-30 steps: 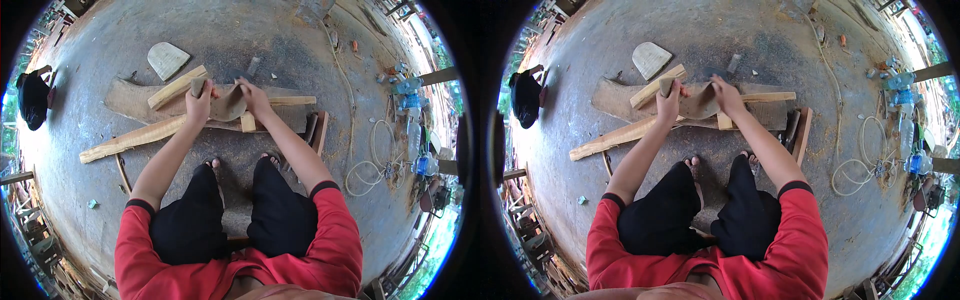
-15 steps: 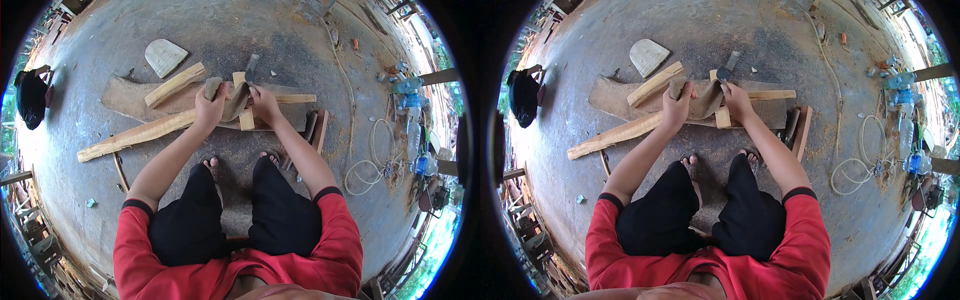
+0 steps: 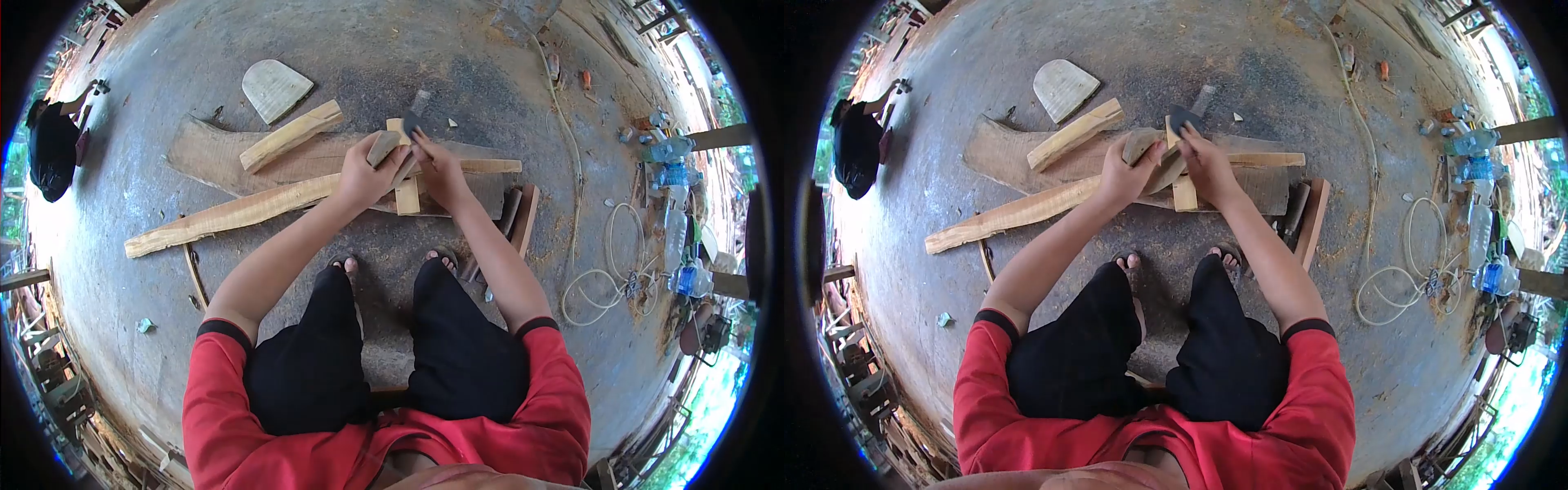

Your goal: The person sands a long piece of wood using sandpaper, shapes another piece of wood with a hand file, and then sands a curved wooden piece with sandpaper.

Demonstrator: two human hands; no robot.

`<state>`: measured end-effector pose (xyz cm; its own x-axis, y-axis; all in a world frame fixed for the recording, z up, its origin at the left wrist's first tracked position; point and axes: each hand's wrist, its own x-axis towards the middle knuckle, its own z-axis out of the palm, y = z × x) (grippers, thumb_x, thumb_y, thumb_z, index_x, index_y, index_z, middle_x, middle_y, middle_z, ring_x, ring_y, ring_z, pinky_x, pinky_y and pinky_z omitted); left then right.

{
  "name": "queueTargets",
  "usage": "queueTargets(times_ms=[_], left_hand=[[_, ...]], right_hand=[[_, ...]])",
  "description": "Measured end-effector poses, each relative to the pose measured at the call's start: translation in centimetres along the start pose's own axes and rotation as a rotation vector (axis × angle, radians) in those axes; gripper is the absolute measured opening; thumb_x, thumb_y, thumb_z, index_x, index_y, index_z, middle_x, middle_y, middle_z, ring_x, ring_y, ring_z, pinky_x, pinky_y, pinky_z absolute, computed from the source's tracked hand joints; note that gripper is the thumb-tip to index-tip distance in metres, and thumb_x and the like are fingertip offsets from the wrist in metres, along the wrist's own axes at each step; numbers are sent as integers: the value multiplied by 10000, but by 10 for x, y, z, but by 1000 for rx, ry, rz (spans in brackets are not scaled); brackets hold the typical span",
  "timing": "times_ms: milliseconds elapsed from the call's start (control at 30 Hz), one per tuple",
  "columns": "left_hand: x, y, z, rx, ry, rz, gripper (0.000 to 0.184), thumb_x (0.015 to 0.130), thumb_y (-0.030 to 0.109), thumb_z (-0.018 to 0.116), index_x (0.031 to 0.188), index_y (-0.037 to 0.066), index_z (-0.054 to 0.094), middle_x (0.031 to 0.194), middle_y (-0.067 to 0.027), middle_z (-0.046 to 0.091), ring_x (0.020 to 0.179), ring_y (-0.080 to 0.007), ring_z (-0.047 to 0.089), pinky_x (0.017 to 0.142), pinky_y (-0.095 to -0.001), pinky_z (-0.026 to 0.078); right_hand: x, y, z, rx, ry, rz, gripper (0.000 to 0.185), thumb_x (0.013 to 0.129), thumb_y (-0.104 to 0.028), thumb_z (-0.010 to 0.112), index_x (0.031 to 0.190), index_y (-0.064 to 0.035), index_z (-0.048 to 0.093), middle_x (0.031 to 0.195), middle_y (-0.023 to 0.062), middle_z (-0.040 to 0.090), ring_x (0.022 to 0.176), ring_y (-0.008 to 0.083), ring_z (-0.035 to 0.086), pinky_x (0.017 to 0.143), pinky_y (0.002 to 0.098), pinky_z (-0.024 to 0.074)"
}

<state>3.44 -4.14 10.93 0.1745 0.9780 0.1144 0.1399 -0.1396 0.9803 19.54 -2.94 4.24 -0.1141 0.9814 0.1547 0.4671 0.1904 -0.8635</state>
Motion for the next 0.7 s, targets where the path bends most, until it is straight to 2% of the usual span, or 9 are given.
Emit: queueTargets(times_ms=[67, 167, 233, 300, 400, 467, 533, 567, 700], left_hand=[[-1, 0, 1, -30, -45, -19, 177, 838, 175, 601, 900, 10, 589, 755, -36, 594, 696, -89, 527, 647, -255, 430], [1, 0, 5, 50, -78, 41, 195, 834, 188, 607, 915, 12, 585, 784, -50, 603, 725, -107, 536, 672, -270, 434], [3, 0, 8, 40, -137, -25, 204, 836, 195, 604, 924, 14, 580, 801, -58, 606, 752, -117, 540, 692, -277, 436], [4, 1, 7, 79, -130, -4, 196, 839, 191, 599, 920, 14, 577, 799, -60, 605, 755, -115, 541, 697, -275, 436], [4, 2, 6, 83, -97, 13, 184, 843, 185, 592, 908, 14, 573, 792, -61, 601, 756, -115, 541, 700, -272, 434], [0, 1, 8, 28, -74, -6, 179, 844, 183, 590, 900, 14, 571, 787, -61, 598, 755, -116, 540, 699, -272, 433], [2, 0, 7, 25, -139, 14, 178, 842, 183, 591, 901, 16, 572, 794, -58, 598, 758, -114, 540, 701, -274, 434], [3, 0, 6, 27, -142, 16, 178, 842, 183, 591, 901, 16, 572, 794, -58, 598, 758, -114, 540, 701, -274, 434], [6, 3, 2, 16, -159, 30, 188, 838, 190, 599, 929, 26, 582, 808, -51, 599, 762, -109, 540, 700, -275, 437]], right_hand=[[0, -11, 4, 28, -17, -235, 296, 897, -134, 437, 1121, 41, 520, 1219, 223, 477, 1161, 315, 447, 950, 351, 373], [0, -2, 2, -64, -7, -207, 288, 892, -124, 441, 1113, 41, 525, 1210, 216, 487, 1144, 317, 465, 938, 364, 384], [5, 3, -5, -140, 25, -206, 301, 896, -146, 437, 1118, 36, 525, 1204, 216, 491, 1138, 318, 470, 931, 364, 389], [8, 8, -12, -149, -67, 216, 344, 902, -202, 421, 1127, 39, 518, 1185, 221, 504, 1128, 323, 474, 915, 369, 396], [8, 9, -13, 34, -79, 211, 393, 907, -255, 399, 1138, 44, 508, 1170, 219, 516, 1129, 325, 469, 908, 375, 397], [3, 5, 0, 27, -21, 160, 331, 891, -179, 434, 1141, 22, 514, 1185, 203, 511, 1134, 319, 467, 928, 363, 387], [4, -10, 6, 34, -53, -212, 308, 858, -92, 476, 1155, -24, 515, 1204, 177, 506, 1149, 308, 459, 955, 368, 368], [-3, -17, 0, -76, -110, -188, 336, 827, -25, 495, 1160, -63, 514, 1213, 161, 504, 1165, 297, 446, 973, 389, 354], [-4, -11, 2, -108, -73, -286, 332, 834, -33, 487, 1161, -80, 510, 1192, 150, 522, 1140, 304, 465, 962, 413, 360]])
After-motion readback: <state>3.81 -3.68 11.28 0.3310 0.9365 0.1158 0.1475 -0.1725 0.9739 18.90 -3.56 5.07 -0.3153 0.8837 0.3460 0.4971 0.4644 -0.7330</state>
